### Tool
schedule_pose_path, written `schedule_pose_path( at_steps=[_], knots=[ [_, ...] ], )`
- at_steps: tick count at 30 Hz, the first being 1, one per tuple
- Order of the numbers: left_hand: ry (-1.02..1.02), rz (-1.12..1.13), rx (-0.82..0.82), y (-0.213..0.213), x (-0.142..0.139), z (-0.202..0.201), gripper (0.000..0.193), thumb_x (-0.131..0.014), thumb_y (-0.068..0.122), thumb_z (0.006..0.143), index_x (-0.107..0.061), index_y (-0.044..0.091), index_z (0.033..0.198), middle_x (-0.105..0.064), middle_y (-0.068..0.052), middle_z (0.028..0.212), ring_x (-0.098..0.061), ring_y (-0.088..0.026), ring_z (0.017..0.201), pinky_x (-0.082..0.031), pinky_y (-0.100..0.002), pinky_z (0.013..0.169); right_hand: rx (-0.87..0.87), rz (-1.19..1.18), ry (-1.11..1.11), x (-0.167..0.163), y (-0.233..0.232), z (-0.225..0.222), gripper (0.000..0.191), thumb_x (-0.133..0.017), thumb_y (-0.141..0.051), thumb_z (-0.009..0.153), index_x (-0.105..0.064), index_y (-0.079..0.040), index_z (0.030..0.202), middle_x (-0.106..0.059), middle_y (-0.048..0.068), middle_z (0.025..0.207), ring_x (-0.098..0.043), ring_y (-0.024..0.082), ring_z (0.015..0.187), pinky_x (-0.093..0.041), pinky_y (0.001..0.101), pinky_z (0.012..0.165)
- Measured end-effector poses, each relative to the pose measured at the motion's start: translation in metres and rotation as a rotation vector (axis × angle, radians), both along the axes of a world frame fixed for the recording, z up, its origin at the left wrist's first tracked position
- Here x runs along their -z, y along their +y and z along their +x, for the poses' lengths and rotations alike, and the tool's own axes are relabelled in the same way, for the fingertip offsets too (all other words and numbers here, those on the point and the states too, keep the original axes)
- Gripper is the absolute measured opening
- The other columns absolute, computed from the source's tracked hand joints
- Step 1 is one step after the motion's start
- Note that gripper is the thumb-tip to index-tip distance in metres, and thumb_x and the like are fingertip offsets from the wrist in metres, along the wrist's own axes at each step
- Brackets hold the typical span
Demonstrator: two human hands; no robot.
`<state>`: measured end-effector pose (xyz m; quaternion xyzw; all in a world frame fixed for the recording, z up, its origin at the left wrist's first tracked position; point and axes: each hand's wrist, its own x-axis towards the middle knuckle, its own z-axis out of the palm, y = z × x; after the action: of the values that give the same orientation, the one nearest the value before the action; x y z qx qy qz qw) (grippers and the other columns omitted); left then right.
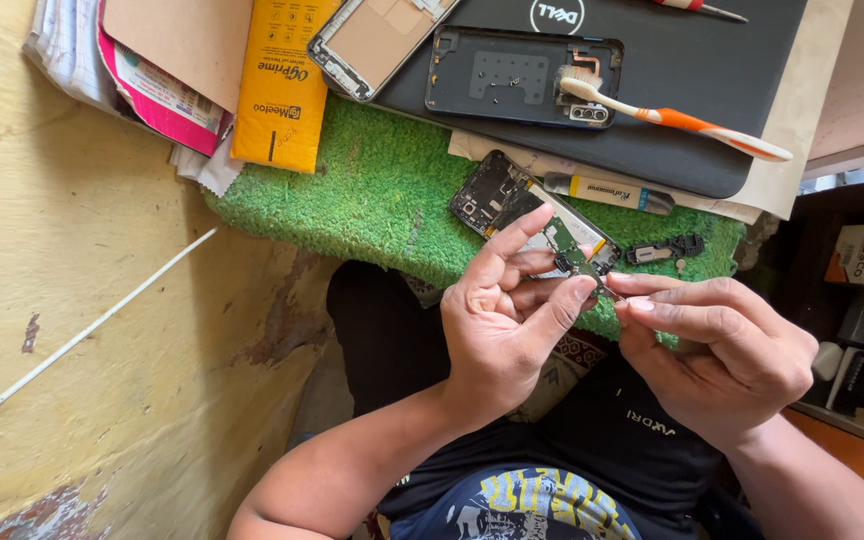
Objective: The person sits on the floor repairing a disassembled smartphone. They scrape and clean a small internal board with a blade, fit small components onto the phone body, press parts into place, and finally brush the assembly with a toothbrush.
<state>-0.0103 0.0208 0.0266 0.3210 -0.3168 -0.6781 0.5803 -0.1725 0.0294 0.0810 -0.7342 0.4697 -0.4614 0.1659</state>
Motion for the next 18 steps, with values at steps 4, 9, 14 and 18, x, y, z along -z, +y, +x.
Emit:
schedule_pose_path(
  at_steps=[4,9,14,18],
  knots=[
    [-0.035,-0.001,0.000,0.0009,0.0000,0.0002,0.064,-0.073,-0.006,0.096,-0.046,-0.002,0.154,-0.063,-0.013,0.121,-0.072,-0.015,0.103,-0.060,-0.026,0.094,-0.009,-0.017,0.001,-0.0008,-0.0016,0.0008,0.020,-0.080,0.009,0.081,-0.069,0.002,0.095,-0.070,0.015,0.093,-0.077,0.031,0.096,-0.067,0.0377,0.085],
    [-0.064,-0.026,-0.007,0.0014,-0.0003,0.0010,0.063,-0.074,-0.005,0.096,-0.047,-0.002,0.154,-0.064,-0.014,0.121,-0.072,-0.014,0.103,-0.060,-0.025,0.094,-0.006,-0.022,0.011,0.0001,-0.0013,0.0012,0.020,-0.081,0.009,0.082,-0.069,0.002,0.095,-0.071,0.015,0.093,-0.077,0.031,0.096,-0.066,0.0375,0.084],
    [-0.116,-0.063,-0.014,0.0023,-0.0010,0.0016,0.062,-0.074,-0.004,0.097,-0.048,0.000,0.153,-0.065,-0.013,0.120,-0.072,-0.013,0.102,-0.060,-0.025,0.093,-0.012,-0.004,0.004,-0.0008,-0.0018,0.0008,0.019,-0.081,0.009,0.082,-0.069,0.002,0.096,-0.070,0.015,0.093,-0.077,0.031,0.097,-0.067,0.0389,0.086],
    [-0.207,-0.125,-0.029,0.0039,-0.0013,0.0024,0.059,-0.074,-0.003,0.098,-0.050,0.000,0.153,-0.067,-0.012,0.117,-0.072,-0.011,0.100,-0.060,-0.023,0.091,-0.019,0.007,-0.007,-0.0036,-0.0027,0.0013,0.020,-0.081,0.007,0.081,-0.068,0.002,0.095,-0.070,0.015,0.092,-0.077,0.029,0.095,-0.066,0.0381,0.086]
  ],
)
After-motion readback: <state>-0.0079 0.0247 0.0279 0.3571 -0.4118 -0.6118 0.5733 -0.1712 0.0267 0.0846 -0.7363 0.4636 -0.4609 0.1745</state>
